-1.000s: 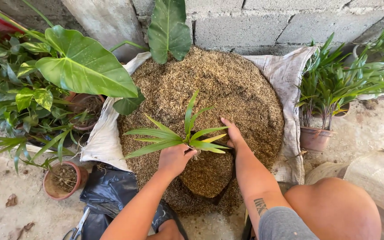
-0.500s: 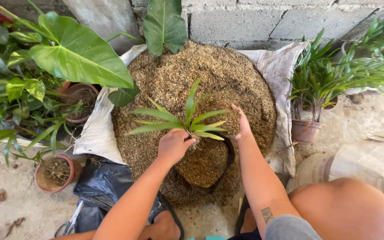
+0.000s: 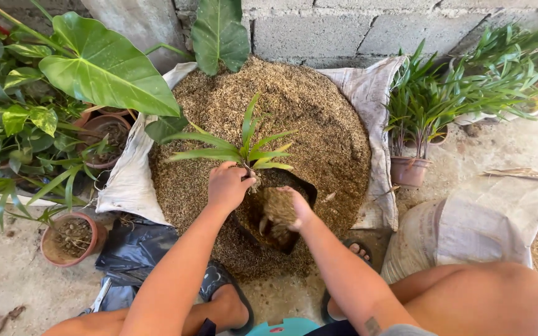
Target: The person removes a small plant from a terracotta pot and places it into a black plastic pot. They then fill the pot with a brown granular substrate from a nearby sack, pressing it down around the plant's roots to secure it in place.
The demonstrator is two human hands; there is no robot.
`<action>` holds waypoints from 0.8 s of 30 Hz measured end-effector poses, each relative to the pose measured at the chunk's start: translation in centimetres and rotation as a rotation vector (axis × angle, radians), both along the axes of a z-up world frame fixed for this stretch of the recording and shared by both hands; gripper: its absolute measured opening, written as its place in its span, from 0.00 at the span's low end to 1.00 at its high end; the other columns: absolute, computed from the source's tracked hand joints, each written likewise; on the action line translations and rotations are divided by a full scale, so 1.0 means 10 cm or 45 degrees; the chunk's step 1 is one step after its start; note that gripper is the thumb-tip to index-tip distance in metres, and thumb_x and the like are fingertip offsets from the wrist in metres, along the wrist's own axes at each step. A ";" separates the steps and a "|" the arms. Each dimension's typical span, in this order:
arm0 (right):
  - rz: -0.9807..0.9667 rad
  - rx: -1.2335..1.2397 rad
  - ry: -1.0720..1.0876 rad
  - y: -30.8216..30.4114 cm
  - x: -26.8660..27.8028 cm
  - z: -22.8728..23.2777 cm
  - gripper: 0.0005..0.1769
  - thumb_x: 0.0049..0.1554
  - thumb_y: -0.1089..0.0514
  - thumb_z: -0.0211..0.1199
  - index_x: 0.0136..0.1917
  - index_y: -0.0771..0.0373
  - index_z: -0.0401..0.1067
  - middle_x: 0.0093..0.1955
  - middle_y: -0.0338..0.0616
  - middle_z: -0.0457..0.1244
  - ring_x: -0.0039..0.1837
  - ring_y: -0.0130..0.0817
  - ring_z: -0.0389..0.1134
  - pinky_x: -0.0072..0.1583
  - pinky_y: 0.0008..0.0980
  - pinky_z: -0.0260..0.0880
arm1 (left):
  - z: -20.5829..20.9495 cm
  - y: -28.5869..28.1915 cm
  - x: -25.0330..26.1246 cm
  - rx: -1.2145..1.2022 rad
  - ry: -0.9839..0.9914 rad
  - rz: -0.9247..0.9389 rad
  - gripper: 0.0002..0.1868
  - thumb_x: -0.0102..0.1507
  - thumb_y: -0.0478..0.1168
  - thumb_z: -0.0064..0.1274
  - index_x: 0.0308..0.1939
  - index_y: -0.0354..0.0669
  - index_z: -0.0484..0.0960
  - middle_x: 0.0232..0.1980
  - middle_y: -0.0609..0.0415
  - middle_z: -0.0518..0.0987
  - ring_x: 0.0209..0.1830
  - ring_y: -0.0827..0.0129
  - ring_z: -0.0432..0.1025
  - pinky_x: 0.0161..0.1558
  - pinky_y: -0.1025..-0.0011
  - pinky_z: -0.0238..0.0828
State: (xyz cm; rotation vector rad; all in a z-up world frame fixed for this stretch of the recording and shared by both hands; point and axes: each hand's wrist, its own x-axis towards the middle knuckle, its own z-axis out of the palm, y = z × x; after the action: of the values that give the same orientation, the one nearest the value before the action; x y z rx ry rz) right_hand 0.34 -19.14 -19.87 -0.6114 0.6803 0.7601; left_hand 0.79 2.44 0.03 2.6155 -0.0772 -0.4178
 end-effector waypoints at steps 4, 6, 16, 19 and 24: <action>-0.130 -0.063 0.023 0.22 0.19 0.04 0.23 0.59 0.46 0.58 0.55 0.66 0.77 0.54 0.55 0.72 0.55 0.53 0.74 0.58 0.56 0.75 | 0.01 -0.03 -0.04 -0.017 -0.032 0.026 0.18 0.69 0.53 0.51 0.54 0.47 0.86 0.55 0.53 0.84 0.75 0.62 0.62 0.75 0.57 0.44; -0.420 -0.063 0.111 0.24 0.22 0.20 0.27 0.64 0.45 0.52 0.65 0.67 0.73 0.63 0.59 0.68 0.64 0.55 0.70 0.66 0.59 0.69 | 0.28 -0.11 -0.08 0.000 0.010 -0.002 0.21 0.70 0.52 0.50 0.56 0.40 0.84 0.57 0.49 0.83 0.75 0.60 0.62 0.74 0.58 0.46; -0.755 -0.180 0.203 -0.37 0.19 -0.30 0.23 0.62 0.57 0.58 0.67 0.72 0.65 0.64 0.64 0.65 0.63 0.58 0.70 0.66 0.61 0.70 | 0.25 -0.11 -0.04 -0.069 0.064 0.003 0.22 0.70 0.49 0.50 0.59 0.35 0.82 0.58 0.46 0.82 0.76 0.59 0.61 0.75 0.58 0.45; -0.742 -0.393 0.126 -0.55 0.16 -0.68 0.41 0.60 0.62 0.62 0.79 0.68 0.44 0.70 0.69 0.57 0.65 0.61 0.68 0.65 0.63 0.68 | 0.04 -0.16 -0.03 -0.042 0.023 -0.036 0.19 0.70 0.50 0.50 0.57 0.41 0.84 0.57 0.50 0.83 0.75 0.61 0.63 0.73 0.59 0.48; 0.341 -1.464 -0.427 -0.03 -0.25 1.15 0.37 0.60 0.54 0.57 0.80 0.61 0.54 0.75 0.58 0.58 0.78 0.54 0.56 0.71 0.61 0.59 | -0.07 -0.24 -0.05 -0.007 -0.009 -0.145 0.19 0.70 0.49 0.51 0.57 0.41 0.84 0.57 0.49 0.83 0.74 0.60 0.63 0.72 0.57 0.47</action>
State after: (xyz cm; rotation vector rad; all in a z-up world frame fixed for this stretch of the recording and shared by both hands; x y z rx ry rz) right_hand -2.19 -19.42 -8.40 -1.8618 0.6900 0.4270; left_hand 0.26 0.00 -0.65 2.6158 -0.2303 -0.4466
